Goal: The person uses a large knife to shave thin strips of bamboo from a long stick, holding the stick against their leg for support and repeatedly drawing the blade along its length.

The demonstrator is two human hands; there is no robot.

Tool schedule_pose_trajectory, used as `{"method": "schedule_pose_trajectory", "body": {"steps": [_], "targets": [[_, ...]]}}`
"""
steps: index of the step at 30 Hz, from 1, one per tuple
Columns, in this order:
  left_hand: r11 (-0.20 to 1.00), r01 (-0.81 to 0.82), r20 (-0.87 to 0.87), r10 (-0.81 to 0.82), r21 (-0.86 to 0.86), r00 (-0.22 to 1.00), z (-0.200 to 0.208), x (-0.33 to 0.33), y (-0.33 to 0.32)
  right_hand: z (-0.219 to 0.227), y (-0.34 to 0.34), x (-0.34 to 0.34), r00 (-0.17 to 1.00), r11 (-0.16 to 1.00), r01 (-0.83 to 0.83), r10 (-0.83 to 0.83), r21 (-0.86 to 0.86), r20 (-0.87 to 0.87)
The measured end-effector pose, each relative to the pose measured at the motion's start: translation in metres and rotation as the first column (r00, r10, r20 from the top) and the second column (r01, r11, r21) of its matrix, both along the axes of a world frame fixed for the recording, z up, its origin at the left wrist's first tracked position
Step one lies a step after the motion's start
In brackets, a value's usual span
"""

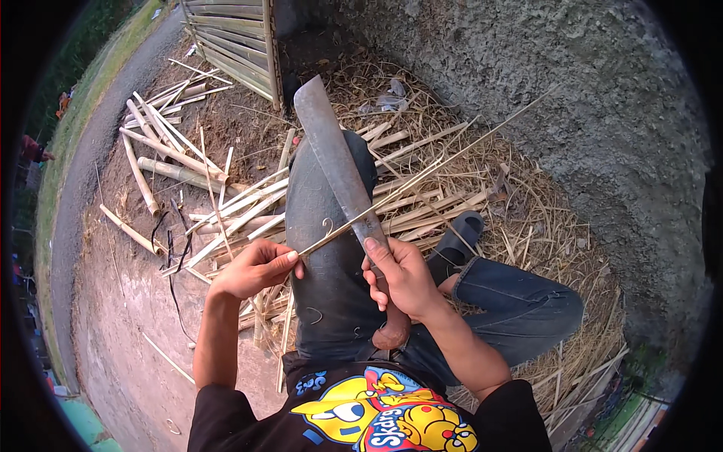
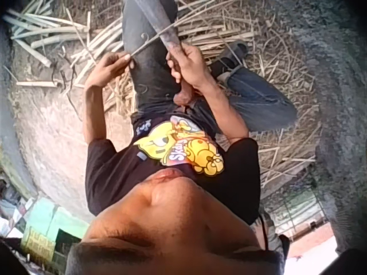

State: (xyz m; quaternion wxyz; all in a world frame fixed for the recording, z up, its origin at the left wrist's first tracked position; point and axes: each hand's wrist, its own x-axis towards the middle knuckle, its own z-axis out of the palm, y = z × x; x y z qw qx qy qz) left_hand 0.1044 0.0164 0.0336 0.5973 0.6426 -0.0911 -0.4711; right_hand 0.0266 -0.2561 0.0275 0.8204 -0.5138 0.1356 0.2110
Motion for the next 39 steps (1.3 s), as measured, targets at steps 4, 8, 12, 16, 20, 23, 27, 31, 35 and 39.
{"method": "schedule_pose_trajectory", "body": {"steps": [4, 8, 12, 16, 20, 23, 27, 31, 35, 39], "targets": [[0.996, -0.041, 0.161, 0.028, 0.079, 0.987, 0.004, -0.004, -0.003, -0.003, -0.01, 0.004, 0.992, 0.983, 0.091, -0.077, -0.156, 0.095], [0.934, -0.226, 0.674, -0.02, 0.276, 0.739, 0.015, -0.014, -0.006, 0.0, -0.037, 0.018, 0.937, 0.936, 0.312, -0.275, -0.162, 0.213], [0.931, -0.248, 0.664, 0.008, 0.267, 0.748, 0.029, -0.013, -0.051, -0.004, -0.007, 0.006, 0.983, 0.984, 0.113, -0.09, -0.138, 0.16], [0.932, -0.23, 0.695, -0.03, 0.279, 0.718, 0.031, -0.011, -0.062, -0.006, 0.014, -0.001, 0.987, 0.995, -0.021, 0.036, -0.101, 0.155], [0.952, -0.184, 0.566, 0.013, 0.246, 0.824, 0.04, -0.015, -0.062, 0.005, -0.002, 0.007, 0.994, 0.964, -0.095, 0.106, 0.249, -0.031], [0.993, -0.089, 0.401, 0.112, -0.075, 0.909, 0.038, -0.014, -0.057, 0.009, -0.009, 0.012, 0.997, 0.965, -0.078, 0.079, 0.249, 0.005], [0.906, -0.396, 0.343, 0.423, -0.15, 0.838, 0.034, 0.002, -0.037, 0.028, -0.015, 0.016, 0.923, 0.973, 0.225, -0.227, 0.044, 0.31], [0.558, -0.596, 0.473, 0.824, -0.578, 0.312, 0.049, 0.028, 0.011, 0.051, -0.027, 0.017, 0.838, 0.936, 0.35, -0.327, 0.029, 0.438], [0.354, -0.263, 0.419, 0.868, -0.898, -0.264, 0.102, 0.043, 0.07, 0.052, -0.031, 0.007, 0.827, 0.944, 0.329, -0.277, -0.021, 0.49], [0.254, -0.226, 0.337, 0.78, -0.941, -0.527, 0.126, 0.02, 0.048, 0.036, -0.015, 0.005, 0.815, 0.955, 0.296, -0.241, -0.021, 0.527]]}}
